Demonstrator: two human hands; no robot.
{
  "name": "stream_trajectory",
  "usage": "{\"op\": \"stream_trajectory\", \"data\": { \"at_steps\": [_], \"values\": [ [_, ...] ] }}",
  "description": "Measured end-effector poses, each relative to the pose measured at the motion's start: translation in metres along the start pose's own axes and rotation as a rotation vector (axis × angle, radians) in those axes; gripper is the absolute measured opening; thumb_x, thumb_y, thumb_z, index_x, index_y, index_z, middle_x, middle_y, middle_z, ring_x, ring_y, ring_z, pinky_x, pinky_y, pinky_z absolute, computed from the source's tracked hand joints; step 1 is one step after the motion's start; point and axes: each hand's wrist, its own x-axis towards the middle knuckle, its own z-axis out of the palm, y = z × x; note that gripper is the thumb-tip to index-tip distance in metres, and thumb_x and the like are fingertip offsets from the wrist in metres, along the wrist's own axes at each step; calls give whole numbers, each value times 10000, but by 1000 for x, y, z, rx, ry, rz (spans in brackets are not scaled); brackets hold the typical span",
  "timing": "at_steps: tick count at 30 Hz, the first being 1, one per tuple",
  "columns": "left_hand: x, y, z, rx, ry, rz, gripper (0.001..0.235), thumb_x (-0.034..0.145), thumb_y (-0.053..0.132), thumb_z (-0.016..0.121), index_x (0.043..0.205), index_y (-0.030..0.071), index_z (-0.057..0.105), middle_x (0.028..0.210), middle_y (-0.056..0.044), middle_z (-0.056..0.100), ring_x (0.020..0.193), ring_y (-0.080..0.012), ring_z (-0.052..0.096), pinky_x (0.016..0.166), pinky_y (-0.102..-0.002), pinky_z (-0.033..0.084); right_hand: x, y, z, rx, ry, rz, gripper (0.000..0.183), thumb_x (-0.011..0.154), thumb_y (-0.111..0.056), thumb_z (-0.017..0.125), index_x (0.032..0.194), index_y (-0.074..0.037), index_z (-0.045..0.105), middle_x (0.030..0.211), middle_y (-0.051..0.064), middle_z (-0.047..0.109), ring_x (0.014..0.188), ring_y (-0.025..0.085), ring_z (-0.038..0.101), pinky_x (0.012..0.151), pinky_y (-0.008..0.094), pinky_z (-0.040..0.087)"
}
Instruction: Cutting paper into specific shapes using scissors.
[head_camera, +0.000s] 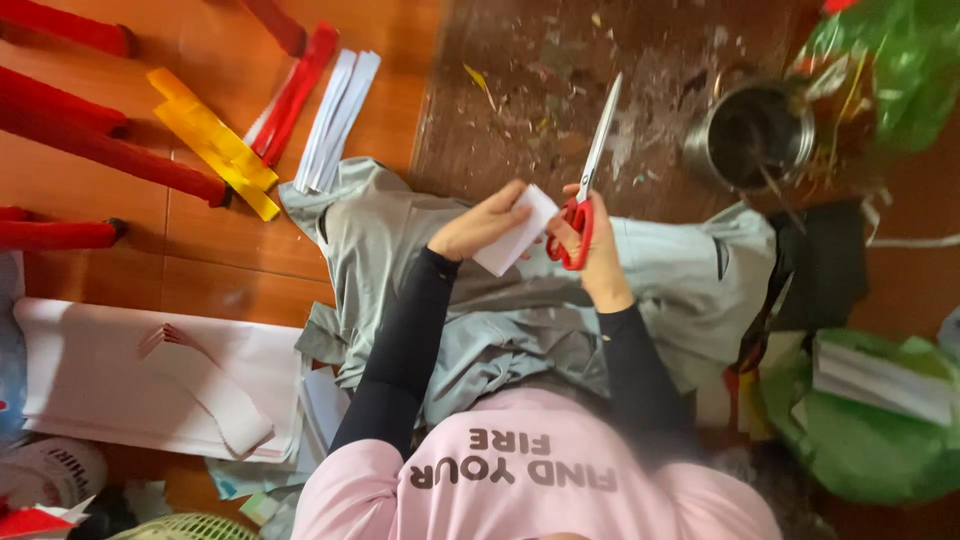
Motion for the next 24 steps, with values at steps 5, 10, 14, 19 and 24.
{"op": "stream_trajectory", "data": {
  "at_steps": [5, 10, 14, 19, 24],
  "values": [
    [20, -43, -15, 313, 111, 369, 249, 1046, 145, 638, 1246, -2, 608, 1069, -63, 679, 943, -120, 624, 817, -327, 549, 23, 56, -7, -131, 107, -105, 399, 956, -59, 728, 1308, -22, 544, 990, -10, 549, 852, 89, 568, 739, 237, 499],
    [19, -30, -10, 443, 372, 218, 202, 890, 151, 754, 1004, -10, 709, 849, -52, 739, 767, -109, 680, 703, -297, 558, 31, 63, -11, 46, 273, -51, 402, 904, -13, 719, 1270, -30, 554, 976, -1, 591, 814, 106, 620, 694, 254, 535],
    [28, -37, -9, 391, 478, 200, 150, 872, 134, 729, 936, -2, 720, 789, -53, 731, 720, -109, 666, 658, -297, 549, 31, 59, -15, 140, 239, 0, 384, 894, -14, 709, 1237, -44, 540, 921, 32, 620, 739, 133, 637, 660, 282, 563],
    [40, -69, -23, 220, 547, 330, 119, 890, 109, 708, 947, 5, 703, 837, -45, 733, 762, -92, 654, 682, -289, 542, 35, 67, -18, 145, 215, 0, 353, 908, -9, 702, 1229, -19, 556, 919, 45, 643, 747, 138, 652, 686, 278, 559],
    [16, -20, -15, 294, 793, 287, 86, 917, 107, 713, 937, 24, 705, 795, -18, 728, 717, -66, 648, 647, -254, 528, 39, 77, -52, -202, 486, -81, 327, 945, -62, 681, 1234, -19, 533, 867, 44, 626, 717, 165, 684, 641, 309, 564]
  ]
}}
